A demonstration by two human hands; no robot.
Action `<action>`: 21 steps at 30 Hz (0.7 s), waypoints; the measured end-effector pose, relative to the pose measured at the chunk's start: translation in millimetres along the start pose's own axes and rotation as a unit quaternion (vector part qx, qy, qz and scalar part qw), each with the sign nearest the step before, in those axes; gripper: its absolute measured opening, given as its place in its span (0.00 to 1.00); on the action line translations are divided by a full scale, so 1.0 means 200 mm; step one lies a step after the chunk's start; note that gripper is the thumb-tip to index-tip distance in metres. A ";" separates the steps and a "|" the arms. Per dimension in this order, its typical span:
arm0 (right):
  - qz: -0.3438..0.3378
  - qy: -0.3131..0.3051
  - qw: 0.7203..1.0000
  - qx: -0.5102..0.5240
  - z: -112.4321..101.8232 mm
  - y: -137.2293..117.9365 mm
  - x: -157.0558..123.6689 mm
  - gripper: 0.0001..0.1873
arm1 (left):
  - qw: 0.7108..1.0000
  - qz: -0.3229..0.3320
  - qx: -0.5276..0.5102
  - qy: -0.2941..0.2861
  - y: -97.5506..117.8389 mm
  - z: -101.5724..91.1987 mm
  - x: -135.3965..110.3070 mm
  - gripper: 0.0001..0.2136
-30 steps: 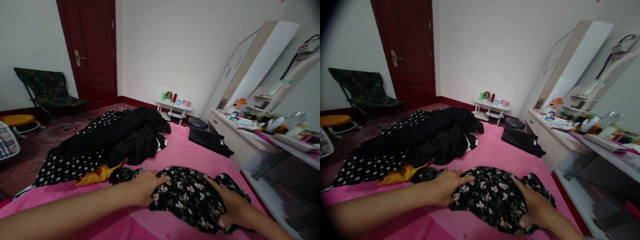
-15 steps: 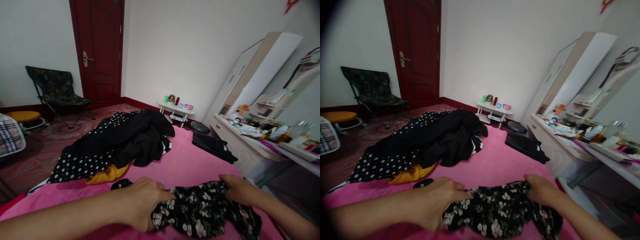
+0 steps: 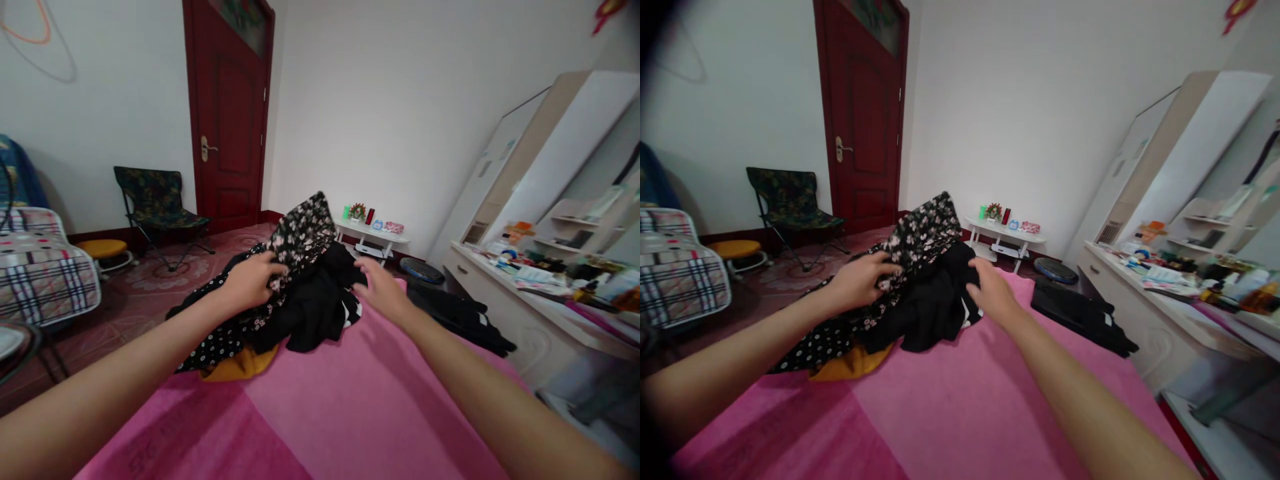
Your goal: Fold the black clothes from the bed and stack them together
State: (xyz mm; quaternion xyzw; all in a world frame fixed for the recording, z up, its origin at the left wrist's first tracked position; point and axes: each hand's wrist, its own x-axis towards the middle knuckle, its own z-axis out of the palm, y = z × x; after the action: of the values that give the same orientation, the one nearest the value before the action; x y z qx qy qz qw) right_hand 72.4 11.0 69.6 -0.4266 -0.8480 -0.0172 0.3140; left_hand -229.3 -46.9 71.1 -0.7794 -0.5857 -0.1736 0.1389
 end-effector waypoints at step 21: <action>0.142 -0.068 0.987 -0.017 0.40 0.26 -0.89 0.22 | 0.949 0.227 -0.186 -0.119 0.81 0.25 0.03 0.11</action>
State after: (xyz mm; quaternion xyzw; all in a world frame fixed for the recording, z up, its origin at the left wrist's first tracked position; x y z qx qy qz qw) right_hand 147.9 -58.2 -103.8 -0.5481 -0.7978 0.0419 0.2477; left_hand -65.6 -64.6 26.4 -0.9188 -0.3627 -0.1496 -0.0433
